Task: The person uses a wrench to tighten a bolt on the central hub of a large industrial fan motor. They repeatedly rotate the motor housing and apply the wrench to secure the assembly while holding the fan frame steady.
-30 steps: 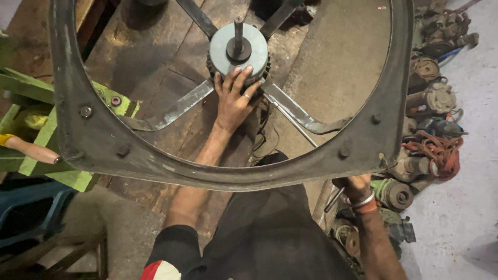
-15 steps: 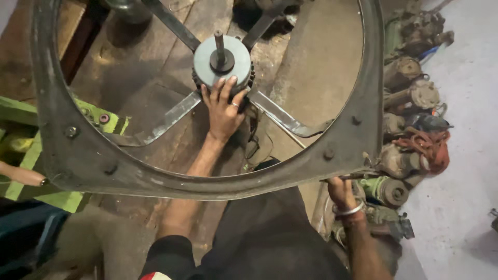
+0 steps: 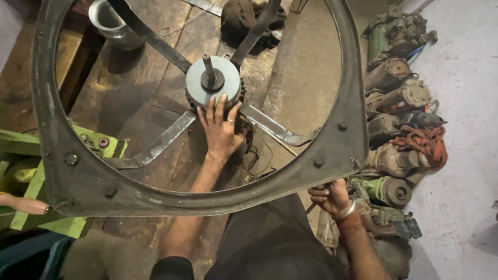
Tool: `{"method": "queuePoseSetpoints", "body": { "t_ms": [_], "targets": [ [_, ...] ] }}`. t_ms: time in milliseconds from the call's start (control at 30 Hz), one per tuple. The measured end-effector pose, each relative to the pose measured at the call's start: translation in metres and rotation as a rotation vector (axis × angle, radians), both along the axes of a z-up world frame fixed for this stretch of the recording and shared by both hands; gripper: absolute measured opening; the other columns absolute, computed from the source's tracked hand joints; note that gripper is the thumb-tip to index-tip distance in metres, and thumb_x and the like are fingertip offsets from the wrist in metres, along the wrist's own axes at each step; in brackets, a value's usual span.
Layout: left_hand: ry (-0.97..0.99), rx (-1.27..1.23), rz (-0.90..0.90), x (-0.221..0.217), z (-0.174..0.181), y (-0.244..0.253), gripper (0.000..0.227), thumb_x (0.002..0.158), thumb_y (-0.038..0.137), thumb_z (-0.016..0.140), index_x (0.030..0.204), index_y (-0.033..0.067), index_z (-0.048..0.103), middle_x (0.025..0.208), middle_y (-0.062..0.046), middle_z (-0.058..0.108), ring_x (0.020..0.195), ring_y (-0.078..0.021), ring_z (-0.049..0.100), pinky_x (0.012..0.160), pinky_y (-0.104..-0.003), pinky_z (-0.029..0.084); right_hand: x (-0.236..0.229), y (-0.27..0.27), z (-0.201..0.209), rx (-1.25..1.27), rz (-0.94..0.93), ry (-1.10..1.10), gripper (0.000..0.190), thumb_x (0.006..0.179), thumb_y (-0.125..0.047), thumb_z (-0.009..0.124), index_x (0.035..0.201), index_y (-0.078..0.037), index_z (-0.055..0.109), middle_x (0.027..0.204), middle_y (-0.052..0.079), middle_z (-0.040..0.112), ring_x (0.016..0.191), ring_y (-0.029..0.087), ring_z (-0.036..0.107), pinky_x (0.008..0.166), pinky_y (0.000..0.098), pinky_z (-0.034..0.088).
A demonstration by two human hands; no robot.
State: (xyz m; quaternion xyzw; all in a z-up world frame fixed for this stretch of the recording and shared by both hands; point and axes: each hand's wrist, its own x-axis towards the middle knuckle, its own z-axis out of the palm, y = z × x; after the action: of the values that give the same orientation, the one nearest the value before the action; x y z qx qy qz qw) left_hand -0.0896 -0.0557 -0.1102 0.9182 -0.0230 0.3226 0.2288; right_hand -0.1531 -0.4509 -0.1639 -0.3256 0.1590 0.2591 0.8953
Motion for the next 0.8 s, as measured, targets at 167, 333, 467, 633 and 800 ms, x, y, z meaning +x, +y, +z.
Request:
{"method": "queuePoseSetpoints", "body": {
  "t_ms": [167, 333, 467, 633, 800],
  "targets": [
    [-0.024, 0.102, 0.102, -0.002, -0.001, -0.003, 0.067, 0.066, 0.019, 0.085, 0.131, 0.0263, 0.072, 0.16, -0.004, 0.042, 0.151, -0.0307, 0.032, 0.125, -0.063, 0.02, -0.029, 0.021, 0.055, -0.452, -0.13, -0.28, 0.03, 0.093, -0.018, 0.053, 0.12, -0.006, 0.046, 0.103, 0.006, 0.062, 0.081, 0.017, 0.065, 0.064, 0.0304, 0.057],
    [-0.073, 0.122, 0.106, 0.002, -0.006, 0.001, 0.064, 0.067, 0.025, 0.089, 0.129, 0.0276, 0.074, 0.158, -0.003, 0.044, 0.149, -0.029, 0.034, 0.123, -0.061, 0.021, -0.042, 0.03, 0.111, -1.211, 0.165, -0.762, 0.091, 0.083, -0.009, 0.063, 0.161, -0.006, 0.017, 0.121, 0.021, 0.067, 0.101, 0.035, 0.071, 0.085, 0.0402, 0.058],
    [-0.07, 0.142, 0.118, 0.002, -0.009, -0.001, 0.065, 0.066, 0.026, 0.09, 0.129, 0.0293, 0.074, 0.158, -0.003, 0.044, 0.149, -0.0289, 0.034, 0.123, -0.06, 0.021, -0.026, 0.018, 0.123, -1.971, 0.09, -1.373, 0.079, 0.07, -0.031, 0.079, 0.137, -0.003, 0.05, 0.122, 0.026, 0.055, 0.107, 0.043, 0.061, 0.089, 0.0481, 0.052],
    [-0.05, 0.139, 0.127, 0.0, -0.008, 0.001, 0.068, 0.064, 0.027, 0.091, 0.129, 0.03, 0.074, 0.159, -0.002, 0.043, 0.149, -0.0283, 0.033, 0.124, -0.06, 0.02, -0.006, -0.006, 0.097, -1.868, 0.154, -1.562, 0.049, 0.076, -0.027, 0.081, 0.116, -0.004, 0.065, 0.105, 0.021, 0.063, 0.089, 0.038, 0.062, 0.078, 0.0466, 0.054],
    [-0.064, 0.147, 0.125, 0.002, -0.009, 0.001, 0.071, 0.063, 0.026, 0.092, 0.131, 0.0311, 0.073, 0.159, -0.002, 0.042, 0.15, -0.0275, 0.032, 0.125, -0.06, 0.02, -0.013, -0.013, 0.013, -1.077, 0.07, -0.597, 0.045, 0.11, -0.04, 0.056, 0.089, -0.004, 0.072, 0.07, 0.009, 0.071, 0.054, 0.018, 0.064, 0.051, 0.0304, 0.052]
  ]
}}
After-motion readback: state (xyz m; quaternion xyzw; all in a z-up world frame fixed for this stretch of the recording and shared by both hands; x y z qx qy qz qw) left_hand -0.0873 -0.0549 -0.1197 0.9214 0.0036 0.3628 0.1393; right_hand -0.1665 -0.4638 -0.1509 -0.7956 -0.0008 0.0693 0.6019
